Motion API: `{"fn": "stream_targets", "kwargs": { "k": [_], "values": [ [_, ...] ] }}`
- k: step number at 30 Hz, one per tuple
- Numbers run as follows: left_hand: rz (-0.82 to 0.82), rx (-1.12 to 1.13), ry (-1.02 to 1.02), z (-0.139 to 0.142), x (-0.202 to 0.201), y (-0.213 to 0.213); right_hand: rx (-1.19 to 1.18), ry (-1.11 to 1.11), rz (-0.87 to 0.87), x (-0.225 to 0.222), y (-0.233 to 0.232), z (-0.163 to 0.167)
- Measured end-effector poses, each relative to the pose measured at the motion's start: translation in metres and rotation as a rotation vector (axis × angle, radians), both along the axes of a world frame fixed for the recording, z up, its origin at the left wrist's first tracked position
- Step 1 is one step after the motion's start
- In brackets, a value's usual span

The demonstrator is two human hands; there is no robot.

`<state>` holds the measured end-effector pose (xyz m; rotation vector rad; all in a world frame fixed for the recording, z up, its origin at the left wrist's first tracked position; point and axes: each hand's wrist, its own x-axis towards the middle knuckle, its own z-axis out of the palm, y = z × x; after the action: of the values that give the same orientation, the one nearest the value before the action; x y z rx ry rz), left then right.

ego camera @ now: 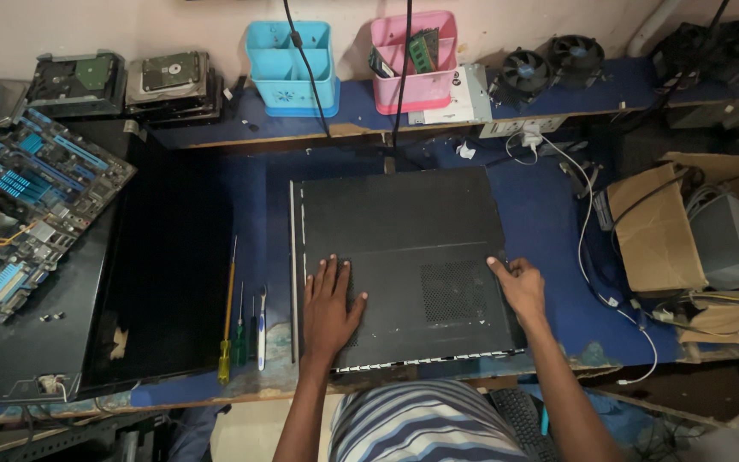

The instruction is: The person opens the side panel of a desktop computer case on the workbench, then works inside the case, unplugging and rearranging internal cables, handling the motherboard area and CPU fan, and using a screwdriver on components. The episode ends with the case still open and work in progress.

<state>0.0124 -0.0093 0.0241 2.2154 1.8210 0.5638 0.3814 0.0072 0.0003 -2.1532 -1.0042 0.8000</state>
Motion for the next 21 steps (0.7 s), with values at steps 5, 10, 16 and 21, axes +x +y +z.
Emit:
{"fn": "stream_targets", "kwargs": {
  "k": [5, 10, 16, 21],
  "values": [
    [0.010, -0.034, -0.004, -0.0022, 0.0004, 0.0009, -0.021, 0.019, -0.002, -0.0014, -0.0001, 0.0019],
    [0.005, -0.024, -0.002, -0.0033, -0.0006, 0.0004, 0.009, 0.032, -0.007, -0.0012, -0.0004, 0.0002],
    [0.010, -0.040, 0.009, -0.0054, -0.0011, 0.0018, 0.020, 0.005, -0.003, 0.0007, 0.0004, -0.0047],
    [0.006, -0.035, 0.018, -0.0062, -0.0011, 0.0015, -0.023, 0.013, -0.003, 0.0001, 0.0006, -0.0022]
  ]
}}
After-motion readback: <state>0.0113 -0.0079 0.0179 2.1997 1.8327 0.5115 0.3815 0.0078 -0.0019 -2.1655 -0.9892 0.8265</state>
